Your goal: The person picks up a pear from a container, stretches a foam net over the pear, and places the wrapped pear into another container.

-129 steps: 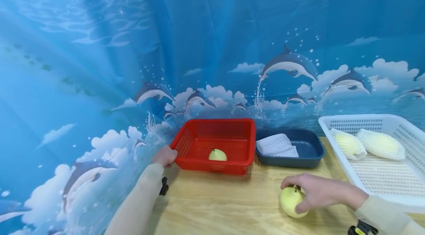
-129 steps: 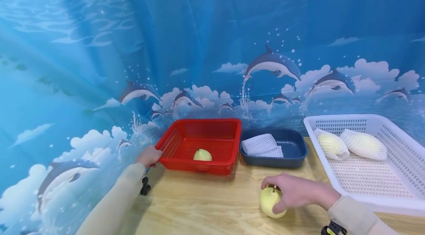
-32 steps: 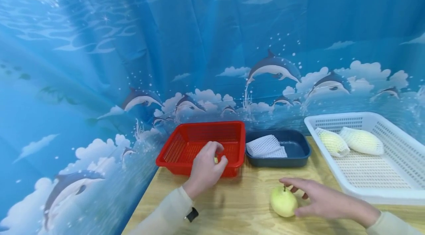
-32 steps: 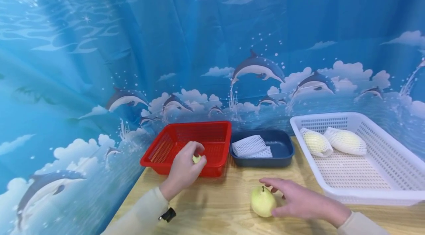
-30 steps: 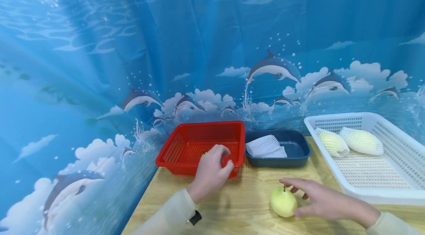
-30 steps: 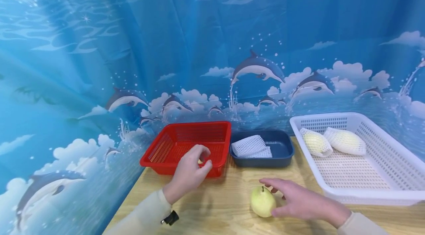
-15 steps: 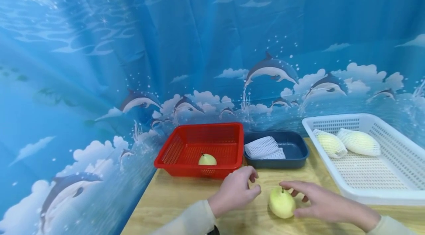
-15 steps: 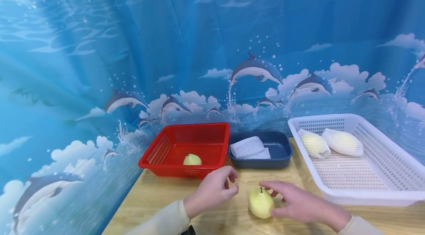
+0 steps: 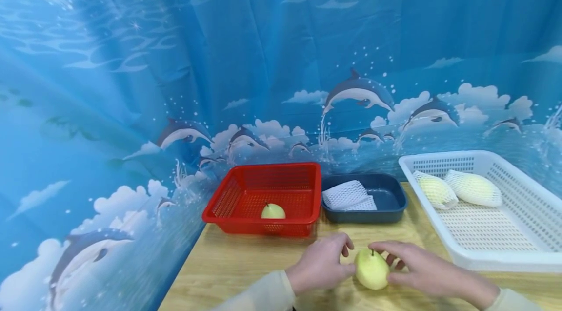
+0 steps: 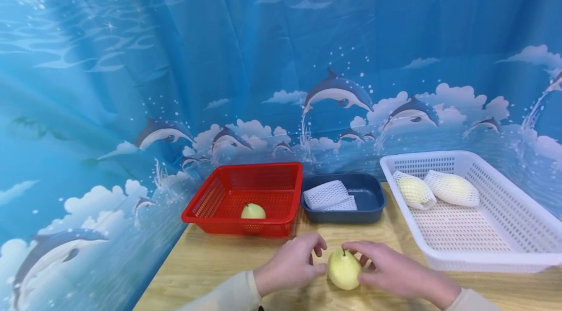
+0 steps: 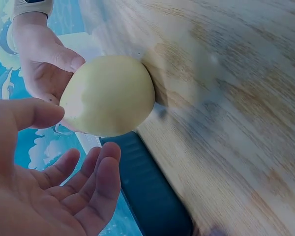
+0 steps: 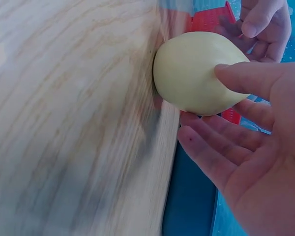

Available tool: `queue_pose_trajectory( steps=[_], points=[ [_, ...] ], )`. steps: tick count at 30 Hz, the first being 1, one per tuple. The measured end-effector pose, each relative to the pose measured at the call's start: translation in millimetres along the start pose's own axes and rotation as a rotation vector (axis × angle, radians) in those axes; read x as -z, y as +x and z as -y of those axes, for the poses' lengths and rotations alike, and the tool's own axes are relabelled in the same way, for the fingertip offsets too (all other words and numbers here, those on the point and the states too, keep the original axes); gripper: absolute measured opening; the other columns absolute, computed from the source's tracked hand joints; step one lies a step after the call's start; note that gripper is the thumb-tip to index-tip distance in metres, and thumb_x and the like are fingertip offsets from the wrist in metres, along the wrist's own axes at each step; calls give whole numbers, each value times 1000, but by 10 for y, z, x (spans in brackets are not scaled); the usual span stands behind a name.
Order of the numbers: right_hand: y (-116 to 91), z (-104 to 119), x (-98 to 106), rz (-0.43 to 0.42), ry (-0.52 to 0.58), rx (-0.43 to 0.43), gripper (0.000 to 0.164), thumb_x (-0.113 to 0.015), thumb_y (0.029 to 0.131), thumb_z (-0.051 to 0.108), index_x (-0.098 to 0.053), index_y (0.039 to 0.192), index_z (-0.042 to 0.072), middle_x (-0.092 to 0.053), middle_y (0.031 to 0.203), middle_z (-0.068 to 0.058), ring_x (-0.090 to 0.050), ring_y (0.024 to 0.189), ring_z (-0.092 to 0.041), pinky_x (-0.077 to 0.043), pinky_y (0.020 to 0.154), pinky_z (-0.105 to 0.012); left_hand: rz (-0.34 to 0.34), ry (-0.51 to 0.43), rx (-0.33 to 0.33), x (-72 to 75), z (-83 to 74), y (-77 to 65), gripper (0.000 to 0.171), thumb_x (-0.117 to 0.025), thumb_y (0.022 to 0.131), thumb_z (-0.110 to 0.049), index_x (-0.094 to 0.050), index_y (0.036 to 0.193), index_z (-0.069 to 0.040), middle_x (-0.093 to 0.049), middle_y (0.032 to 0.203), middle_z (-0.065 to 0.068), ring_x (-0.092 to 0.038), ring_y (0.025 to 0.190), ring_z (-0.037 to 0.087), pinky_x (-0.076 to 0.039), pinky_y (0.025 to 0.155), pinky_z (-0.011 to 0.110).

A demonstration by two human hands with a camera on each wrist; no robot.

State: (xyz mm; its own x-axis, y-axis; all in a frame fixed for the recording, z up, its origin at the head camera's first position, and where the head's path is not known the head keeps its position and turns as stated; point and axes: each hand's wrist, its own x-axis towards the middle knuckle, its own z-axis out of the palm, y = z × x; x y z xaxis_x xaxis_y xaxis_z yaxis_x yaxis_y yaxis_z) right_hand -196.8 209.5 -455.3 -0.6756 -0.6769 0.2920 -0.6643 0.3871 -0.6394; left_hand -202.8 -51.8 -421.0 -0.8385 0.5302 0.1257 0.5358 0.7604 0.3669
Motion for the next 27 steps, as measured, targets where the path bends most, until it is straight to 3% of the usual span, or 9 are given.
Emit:
queue_pose_trajectory(
  steps=[15,20,27],
  points=[
    [95,39,-36,21,-8,-19,60,-72,92,20,-49,141,-4,-61,128,-22,-60,98,-1,-57,75,-25,-6,-68,47,-12,77,-33,24,-71,83,-30,-63,105,-24,-55,81,-17,-49,68,-1,-41,61,18],
    [131,55,53,41,-100,-63,63,-74,89,23,-50,142,-1,-62,128,-19,-62,96,-4,-57,75,-27,-4,-78,38,-14,88,-40,22,-70,84,-29,-64,104,-22,-56,80,-18,-49,64,-2,-41,60,17],
    [260,160,344,66,-301,-88,46,-71,91,17,-60,134,8,-66,128,-12,-65,95,-10,-57,76,-32,-4,-102,32,-9,59,-44,19,-70,84,-29,-64,102,-23,-56,79,-17,-49,64,-1,-41,60,17]
  ],
)
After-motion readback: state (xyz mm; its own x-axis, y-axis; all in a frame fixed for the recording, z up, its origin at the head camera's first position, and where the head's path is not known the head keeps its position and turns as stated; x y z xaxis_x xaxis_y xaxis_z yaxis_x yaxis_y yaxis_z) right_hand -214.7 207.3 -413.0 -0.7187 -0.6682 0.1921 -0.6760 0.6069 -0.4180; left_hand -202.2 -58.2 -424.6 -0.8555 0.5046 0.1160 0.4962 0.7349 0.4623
